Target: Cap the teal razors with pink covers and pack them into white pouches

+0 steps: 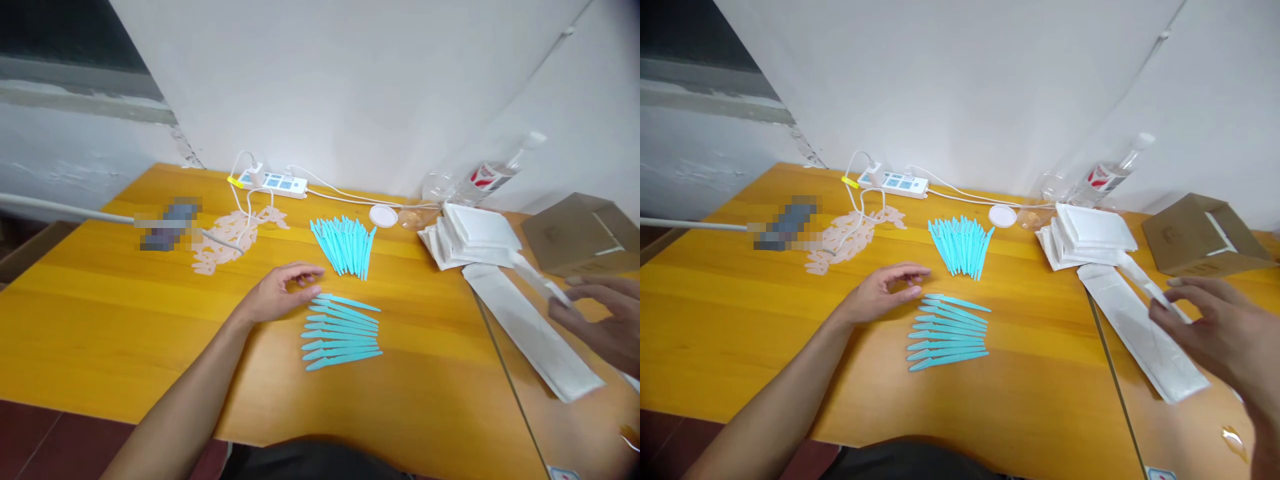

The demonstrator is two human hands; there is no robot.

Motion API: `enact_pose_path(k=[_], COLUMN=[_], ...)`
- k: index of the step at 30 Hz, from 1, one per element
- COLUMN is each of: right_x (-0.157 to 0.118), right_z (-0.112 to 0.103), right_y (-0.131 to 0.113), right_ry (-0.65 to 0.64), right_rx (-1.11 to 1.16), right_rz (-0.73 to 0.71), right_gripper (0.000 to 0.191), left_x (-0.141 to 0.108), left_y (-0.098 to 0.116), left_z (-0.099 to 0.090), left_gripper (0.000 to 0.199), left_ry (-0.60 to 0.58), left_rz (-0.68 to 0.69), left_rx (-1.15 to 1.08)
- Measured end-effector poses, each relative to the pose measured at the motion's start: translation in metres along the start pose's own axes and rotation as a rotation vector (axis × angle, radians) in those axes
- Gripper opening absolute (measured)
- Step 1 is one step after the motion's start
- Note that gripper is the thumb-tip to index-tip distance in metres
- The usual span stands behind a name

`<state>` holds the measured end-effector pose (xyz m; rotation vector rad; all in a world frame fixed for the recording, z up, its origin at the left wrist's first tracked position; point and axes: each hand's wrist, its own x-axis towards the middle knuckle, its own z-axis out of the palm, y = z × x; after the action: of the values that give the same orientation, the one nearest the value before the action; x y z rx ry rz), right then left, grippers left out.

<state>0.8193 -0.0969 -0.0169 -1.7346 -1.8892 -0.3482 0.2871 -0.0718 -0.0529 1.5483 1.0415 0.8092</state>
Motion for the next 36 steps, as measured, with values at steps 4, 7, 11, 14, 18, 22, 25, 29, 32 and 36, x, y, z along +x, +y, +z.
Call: enact_pose_path(k=[4, 7, 11, 14, 18, 22, 25, 29, 32, 36], right_x=[-0.024, -0.037, -0.040, -0.036, -0.028, -0.021, -0.015, -0.006, 0.001, 0.002], right_z=[0.001, 0.019, 0.043, 0.060, 0.075, 0.073, 0.072, 0.079, 0.089, 0.101], right_y=[-0.107, -0.173, -0.202, -0.204, -0.205, -0.204, -0.201, -0.187, -0.175, -0.173], right_ry=[-0.276, -0.331, -0.348, -0.355, -0.385, -0.410, -0.405, -0.409, -0.468, -0.566], right_rx=[0.057, 0.235, 0.299, 0.276, 0.421, 0.494, 0.414, 0.374, 0.337, 0.329], right_rz=[-0.434, -0.622, -0.524, -0.345, -0.296, -0.381, -0.417, -0.393, -0.342, -0.292], right_gripper=[0.006, 0.007, 0.043, 0.103, 0.100, 0.091, 0.090, 0.056, 0.052, 0.053], left_x=[0.005, 0.011, 0.017, 0.019, 0.024, 0.034, 0.041, 0.043, 0.032, 0.014], left_y=[0.032, 0.045, 0.045, 0.039, 0.030, 0.024, 0.025, 0.020, 0.007, -0.011], left_z=[0.053, 0.089, 0.110, 0.114, 0.111, 0.108, 0.104, 0.071, 0.032, 0.004], left_gripper=[0.070, 0.069, 0.039, 0.038, 0.034, 0.032, 0.037, 0.039, 0.033, 0.028], left_ry=[-0.055, -0.108, -0.017, -0.085, -0.024, 0.091, 0.061, 0.009, 0.003, -0.045], left_rz=[-0.188, -0.312, -0.210, -0.093, -0.097, -0.135, -0.110, -0.103, -0.058, -0.007], left_rx=[-0.426, -0.417, -0.243, -0.170, -0.029, 0.085, 0.045, 0.076, 0.387, 0.667])
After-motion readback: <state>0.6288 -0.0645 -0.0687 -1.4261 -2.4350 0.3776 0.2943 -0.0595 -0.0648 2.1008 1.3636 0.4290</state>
